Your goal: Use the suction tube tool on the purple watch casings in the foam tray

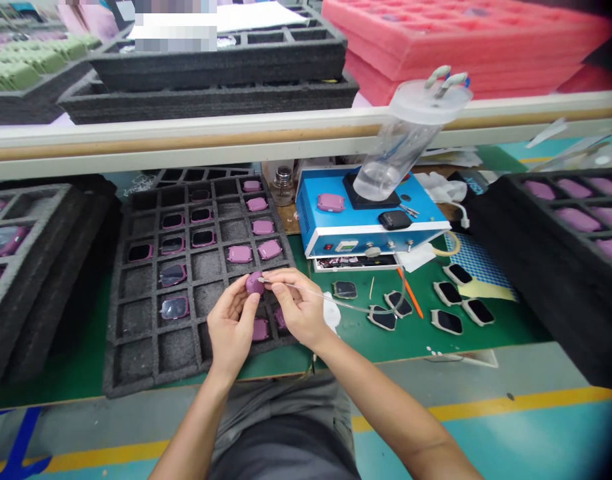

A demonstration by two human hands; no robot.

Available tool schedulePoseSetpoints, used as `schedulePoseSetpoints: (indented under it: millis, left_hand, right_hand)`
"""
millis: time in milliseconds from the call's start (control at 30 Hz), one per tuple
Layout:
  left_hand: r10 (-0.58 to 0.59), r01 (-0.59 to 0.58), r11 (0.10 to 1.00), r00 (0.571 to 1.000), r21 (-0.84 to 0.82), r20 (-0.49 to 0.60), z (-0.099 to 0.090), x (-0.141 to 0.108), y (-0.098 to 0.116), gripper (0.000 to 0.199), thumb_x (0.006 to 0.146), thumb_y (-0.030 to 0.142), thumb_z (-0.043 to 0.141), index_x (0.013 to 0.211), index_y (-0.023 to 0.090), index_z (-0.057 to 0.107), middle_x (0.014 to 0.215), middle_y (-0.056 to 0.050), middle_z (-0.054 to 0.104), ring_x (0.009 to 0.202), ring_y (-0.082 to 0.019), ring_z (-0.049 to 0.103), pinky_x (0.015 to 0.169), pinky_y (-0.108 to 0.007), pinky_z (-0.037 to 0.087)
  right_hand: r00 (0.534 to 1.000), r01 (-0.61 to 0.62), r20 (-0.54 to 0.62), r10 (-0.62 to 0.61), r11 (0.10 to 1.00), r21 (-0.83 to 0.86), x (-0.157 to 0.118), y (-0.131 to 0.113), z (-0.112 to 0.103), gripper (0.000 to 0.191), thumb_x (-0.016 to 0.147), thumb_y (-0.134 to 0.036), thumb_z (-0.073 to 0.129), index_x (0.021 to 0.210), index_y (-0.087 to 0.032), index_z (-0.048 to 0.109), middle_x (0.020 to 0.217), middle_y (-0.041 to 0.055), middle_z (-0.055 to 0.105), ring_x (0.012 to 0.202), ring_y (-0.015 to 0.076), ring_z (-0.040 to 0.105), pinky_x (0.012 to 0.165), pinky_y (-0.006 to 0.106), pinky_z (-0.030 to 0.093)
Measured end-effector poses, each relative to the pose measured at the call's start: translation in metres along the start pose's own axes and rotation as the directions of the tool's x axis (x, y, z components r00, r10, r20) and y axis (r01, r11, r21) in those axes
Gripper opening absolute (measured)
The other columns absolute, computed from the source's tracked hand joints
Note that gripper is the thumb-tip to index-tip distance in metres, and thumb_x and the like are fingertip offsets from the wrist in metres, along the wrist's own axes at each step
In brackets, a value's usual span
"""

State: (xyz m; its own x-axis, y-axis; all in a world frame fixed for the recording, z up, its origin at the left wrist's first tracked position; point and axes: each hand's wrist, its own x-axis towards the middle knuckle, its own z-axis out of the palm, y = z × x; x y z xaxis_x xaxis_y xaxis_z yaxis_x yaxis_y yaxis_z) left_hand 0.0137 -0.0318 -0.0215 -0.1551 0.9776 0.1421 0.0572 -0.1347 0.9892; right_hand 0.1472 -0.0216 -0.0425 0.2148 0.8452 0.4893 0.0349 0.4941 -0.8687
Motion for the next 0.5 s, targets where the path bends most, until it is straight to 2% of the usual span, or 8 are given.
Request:
schedulePoseSetpoints:
  millis: [100,167,233,300,333,400,500]
  left_hand:
    - [0.02,-0.022,0.997,0.999,0.068,0.033,-0.005,0.0,0.006,0.042,0.087,0.041,0.079,0.121,0.016,0.075,0.117,-0.013,0.081,0.105,-0.025,0.08,0.097,-0.037,0.065]
    - [0.086,-0.102,0.978,0.992,0.18,0.093,-0.01,0.009,0.012,0.038,0.092,0.037,0.073,0.124,0.017,0.075,0.119,-0.012,0.081,0.104,-0.024,0.08,0.096,-0.037,0.065]
    - [0.186,-0.236,0.908,0.967,0.347,0.172,-0.014,0.032,0.02,0.035,0.096,0.03,0.065,0.128,0.019,0.073,0.121,-0.011,0.08,0.105,-0.024,0.078,0.096,-0.037,0.063]
    - [0.252,-0.359,0.765,0.931,0.535,0.264,-0.014,0.067,0.029,0.035,0.098,0.021,0.057,0.131,0.018,0.07,0.122,-0.012,0.078,0.111,-0.026,0.076,0.101,-0.04,0.059]
    - [0.242,-0.389,0.676,0.92,0.626,0.309,-0.012,0.088,0.032,0.036,0.099,0.018,0.053,0.131,0.018,0.068,0.123,-0.013,0.078,0.115,-0.027,0.074,0.104,-0.042,0.057]
    - [0.121,-0.42,0.486,0.901,0.766,0.417,-0.005,0.127,0.036,0.039,0.101,0.013,0.044,0.133,0.016,0.067,0.129,-0.015,0.075,0.121,-0.029,0.07,0.108,-0.045,0.053]
    - [0.017,-0.419,0.444,0.888,0.792,0.46,0.001,0.163,0.035,0.035,0.095,0.008,0.051,0.119,0.018,0.075,0.12,-0.012,0.079,0.115,-0.027,0.072,0.105,-0.039,0.054]
  right_hand:
    - [1.0,-0.001,-0.015,0.002,1.0,0.019,-0.002,0.001,-0.001,0.015,0.103,-0.034,0.062,0.103,-0.025,0.074,0.106,0.0078,0.079,0.101,0.0206,0.077,0.086,0.038,0.069]
    - [0.999,-0.001,-0.046,0.002,0.999,0.04,-0.005,0.002,-0.003,0.014,0.103,-0.033,0.063,0.104,-0.025,0.074,0.107,0.0081,0.078,0.102,0.0211,0.077,0.087,0.039,0.069]
    - [0.996,-0.007,-0.092,0.012,0.998,0.06,-0.009,0.003,-0.005,0.013,0.103,-0.032,0.064,0.104,-0.025,0.075,0.107,0.0077,0.077,0.102,0.0211,0.076,0.088,0.039,0.069]
    - [0.991,-0.026,-0.127,0.036,0.996,0.081,-0.012,0.004,-0.005,0.013,0.102,-0.032,0.065,0.102,-0.024,0.075,0.106,0.0072,0.077,0.1,0.0205,0.076,0.086,0.038,0.069]
    - [0.99,-0.038,-0.132,0.049,0.995,0.088,-0.013,0.004,-0.005,0.013,0.102,-0.032,0.065,0.102,-0.024,0.075,0.105,0.0071,0.076,0.098,0.0201,0.076,0.084,0.037,0.069]
    - [0.99,-0.053,-0.126,0.064,0.995,0.088,-0.014,0.003,-0.003,0.014,0.101,-0.034,0.067,0.099,-0.023,0.075,0.103,0.007,0.076,0.095,0.0197,0.077,0.081,0.036,0.069]
    - [0.989,-0.07,-0.125,0.078,0.995,0.069,-0.015,0.001,-0.001,0.018,0.1,-0.037,0.068,0.097,-0.021,0.075,0.099,0.0067,0.077,0.089,0.0193,0.078,0.077,0.034,0.07]
